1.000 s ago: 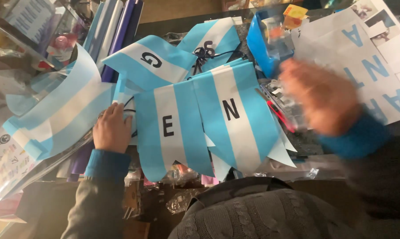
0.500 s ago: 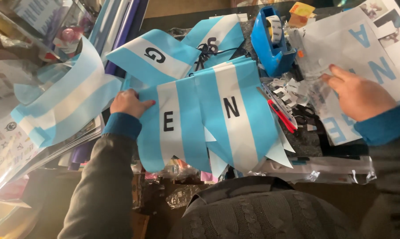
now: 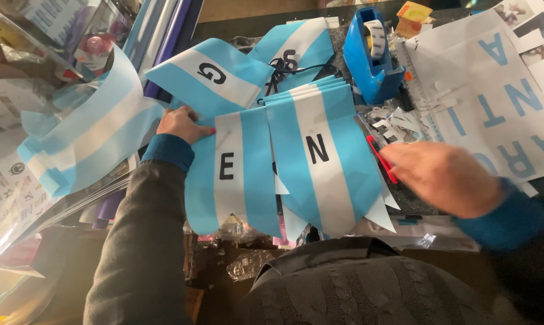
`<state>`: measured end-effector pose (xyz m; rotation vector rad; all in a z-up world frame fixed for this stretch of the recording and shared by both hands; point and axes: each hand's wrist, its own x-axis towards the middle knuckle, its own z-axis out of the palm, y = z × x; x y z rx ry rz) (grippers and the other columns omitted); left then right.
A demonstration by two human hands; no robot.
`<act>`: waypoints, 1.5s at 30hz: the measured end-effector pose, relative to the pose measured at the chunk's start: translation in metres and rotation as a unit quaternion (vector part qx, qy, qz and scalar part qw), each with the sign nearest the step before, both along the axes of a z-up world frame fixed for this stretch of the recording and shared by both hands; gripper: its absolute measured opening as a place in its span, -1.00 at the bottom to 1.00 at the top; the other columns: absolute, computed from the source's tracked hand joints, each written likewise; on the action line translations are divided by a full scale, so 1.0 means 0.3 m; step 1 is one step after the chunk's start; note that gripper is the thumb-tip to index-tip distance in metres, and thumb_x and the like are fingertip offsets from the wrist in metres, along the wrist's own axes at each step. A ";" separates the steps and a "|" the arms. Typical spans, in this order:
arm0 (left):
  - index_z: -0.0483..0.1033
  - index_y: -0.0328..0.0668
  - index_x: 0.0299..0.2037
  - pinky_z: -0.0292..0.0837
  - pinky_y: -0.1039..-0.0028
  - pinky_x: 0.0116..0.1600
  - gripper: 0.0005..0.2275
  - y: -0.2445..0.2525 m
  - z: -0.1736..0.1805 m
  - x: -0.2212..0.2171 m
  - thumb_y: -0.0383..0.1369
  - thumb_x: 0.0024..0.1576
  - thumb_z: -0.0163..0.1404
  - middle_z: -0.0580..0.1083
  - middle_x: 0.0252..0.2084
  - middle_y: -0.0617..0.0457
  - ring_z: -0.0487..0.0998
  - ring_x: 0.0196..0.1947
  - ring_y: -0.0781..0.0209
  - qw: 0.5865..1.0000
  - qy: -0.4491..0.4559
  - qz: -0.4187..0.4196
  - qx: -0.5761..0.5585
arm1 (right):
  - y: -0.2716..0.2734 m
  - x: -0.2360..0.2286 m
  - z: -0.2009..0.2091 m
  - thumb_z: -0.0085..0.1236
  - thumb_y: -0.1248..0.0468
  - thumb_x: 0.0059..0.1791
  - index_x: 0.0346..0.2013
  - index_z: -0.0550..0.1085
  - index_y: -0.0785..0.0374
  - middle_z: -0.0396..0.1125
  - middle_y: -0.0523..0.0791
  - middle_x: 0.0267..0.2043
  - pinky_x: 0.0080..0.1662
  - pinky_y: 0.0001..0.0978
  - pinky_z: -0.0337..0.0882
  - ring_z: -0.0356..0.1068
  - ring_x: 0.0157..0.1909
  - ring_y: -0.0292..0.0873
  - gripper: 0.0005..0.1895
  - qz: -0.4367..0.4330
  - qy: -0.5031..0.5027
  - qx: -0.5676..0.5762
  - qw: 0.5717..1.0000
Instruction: The recorder is assembling a banner by applying adhesive letters to flags and threading them onto a string.
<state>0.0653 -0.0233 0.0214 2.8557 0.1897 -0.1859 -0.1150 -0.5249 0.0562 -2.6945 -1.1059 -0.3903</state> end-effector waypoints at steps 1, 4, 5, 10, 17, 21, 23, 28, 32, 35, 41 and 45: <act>0.55 -0.22 0.08 0.42 0.25 0.24 -0.36 0.004 -0.006 0.002 -0.02 -0.15 0.40 0.46 0.13 -0.22 0.46 0.17 -0.09 1.000 0.000 -0.001 0.000 | 0.039 -0.009 0.003 0.15 0.22 -0.03 0.07 0.47 0.34 0.46 0.08 0.08 0.09 -0.20 0.52 0.52 0.04 0.02 -0.59 -0.001 0.000 0.000 1.000; 0.61 -0.25 -0.03 0.45 0.27 0.25 -0.44 0.015 -0.018 0.007 -0.05 -0.14 0.40 0.44 0.13 -0.18 0.49 0.15 -0.08 1.000 -0.008 -0.007 0.002 | 0.129 -0.025 0.002 0.21 0.21 -0.09 0.06 0.48 0.33 0.43 0.06 0.10 0.15 -0.16 0.44 0.45 0.10 0.03 -0.54 0.023 0.046 0.028 0.998; 0.61 -0.16 -0.02 0.44 0.24 0.21 -0.46 0.016 -0.021 0.005 -0.09 -0.17 0.41 0.43 0.11 -0.17 0.49 0.12 -0.10 1.000 -0.019 -0.014 -0.016 | 0.142 -0.027 -0.007 0.23 0.21 -0.11 0.06 0.48 0.33 0.41 0.05 0.12 0.18 -0.14 0.39 0.41 0.13 0.04 -0.53 0.027 0.055 0.027 0.998; 0.64 -0.07 -0.06 0.44 0.21 0.18 -0.55 0.040 -0.038 0.015 -0.14 -0.14 0.40 0.43 0.08 -0.20 0.51 0.05 -0.13 0.998 -0.035 -0.040 -0.019 | 0.167 -0.019 -0.025 0.25 0.20 -0.12 0.08 0.47 0.32 0.37 0.05 0.16 0.24 -0.09 0.29 0.34 0.20 0.05 -0.50 0.037 0.057 0.014 0.998; 0.63 -0.27 -0.23 0.53 0.23 -0.03 -0.60 0.108 -0.059 0.054 -0.19 -0.16 0.41 0.56 -0.19 -0.12 0.59 -0.16 -0.03 0.995 -0.025 -0.086 -0.046 | 0.170 -0.007 -0.058 0.24 0.19 -0.12 0.04 0.46 0.36 0.35 0.08 0.17 0.23 -0.11 0.29 0.32 0.22 0.08 -0.51 0.042 0.082 -0.011 0.996; 0.65 -0.19 -0.17 0.52 0.32 -0.12 -0.68 0.152 -0.002 0.071 -0.27 -0.10 0.34 0.59 -0.24 -0.04 0.60 -0.25 0.14 0.987 0.008 -0.095 -0.127 | 0.178 -0.009 -0.065 0.23 0.20 -0.11 0.02 0.46 0.38 0.35 0.09 0.17 0.22 -0.12 0.30 0.32 0.23 0.08 -0.54 0.033 0.083 -0.007 0.996; 0.66 -0.16 -0.15 0.50 0.36 -0.19 -0.73 0.137 0.064 0.038 -0.27 -0.02 0.28 0.59 -0.27 0.00 0.57 -0.31 0.20 0.982 0.044 -0.057 -0.174 | 0.176 -0.005 -0.065 0.22 0.20 -0.11 0.01 0.47 0.38 0.36 0.09 0.16 0.22 -0.13 0.31 0.32 0.22 0.07 -0.55 0.034 0.082 -0.006 0.996; 0.67 -0.24 -0.18 0.40 0.43 -0.40 -0.81 0.175 0.022 0.048 -0.30 0.10 0.23 0.56 -0.39 0.05 0.46 -0.50 0.26 0.951 0.077 0.028 -0.298 | 0.177 0.010 -0.057 0.21 0.21 -0.09 -0.01 0.49 0.39 0.39 0.08 0.11 0.18 -0.14 0.35 0.37 0.18 0.06 -0.58 0.042 0.075 -0.006 0.996; 0.66 -0.26 -0.18 0.33 0.43 -0.45 -0.83 0.173 -0.009 0.041 -0.33 0.12 0.21 0.55 -0.41 0.03 0.43 -0.56 0.24 0.929 0.075 0.070 -0.356 | 0.184 0.022 -0.044 0.21 0.23 -0.10 -0.06 0.50 0.40 0.42 0.06 0.05 0.10 -0.13 0.39 0.40 0.10 0.06 -0.62 0.043 0.072 -0.006 0.996; 0.65 -0.30 -0.19 0.42 0.47 -0.38 -0.83 0.168 -0.028 0.022 -0.36 0.11 0.22 0.58 -0.36 0.02 0.49 -0.49 0.27 0.902 0.059 0.092 -0.418 | 0.197 0.036 -0.029 0.22 0.25 -0.11 -0.10 0.51 0.39 0.44 0.05 -0.01 0.05 -0.13 0.41 0.42 0.04 0.06 -0.65 0.042 0.074 0.001 0.996; 0.63 -0.34 -0.17 0.54 0.51 -0.23 -0.82 0.167 -0.055 0.022 -0.39 0.09 0.21 0.60 -0.28 -0.01 0.58 -0.37 0.27 0.884 0.053 0.087 -0.457 | 0.309 0.151 0.017 0.23 0.30 -0.09 -0.12 0.52 0.36 0.46 0.02 -0.07 0.02 -0.15 0.45 0.46 -0.04 0.06 -0.72 0.051 0.062 0.025 0.997; 0.64 -0.33 -0.13 0.46 0.45 -0.25 -0.81 0.158 -0.055 0.019 -0.39 0.12 0.21 0.58 -0.27 -0.01 0.52 -0.38 0.25 0.898 0.053 0.094 -0.426 | 0.440 0.315 -0.034 0.16 0.18 -0.01 0.14 0.42 0.41 0.30 0.12 0.25 0.30 -0.11 0.26 0.26 0.31 0.10 -0.51 0.112 -0.005 0.017 0.994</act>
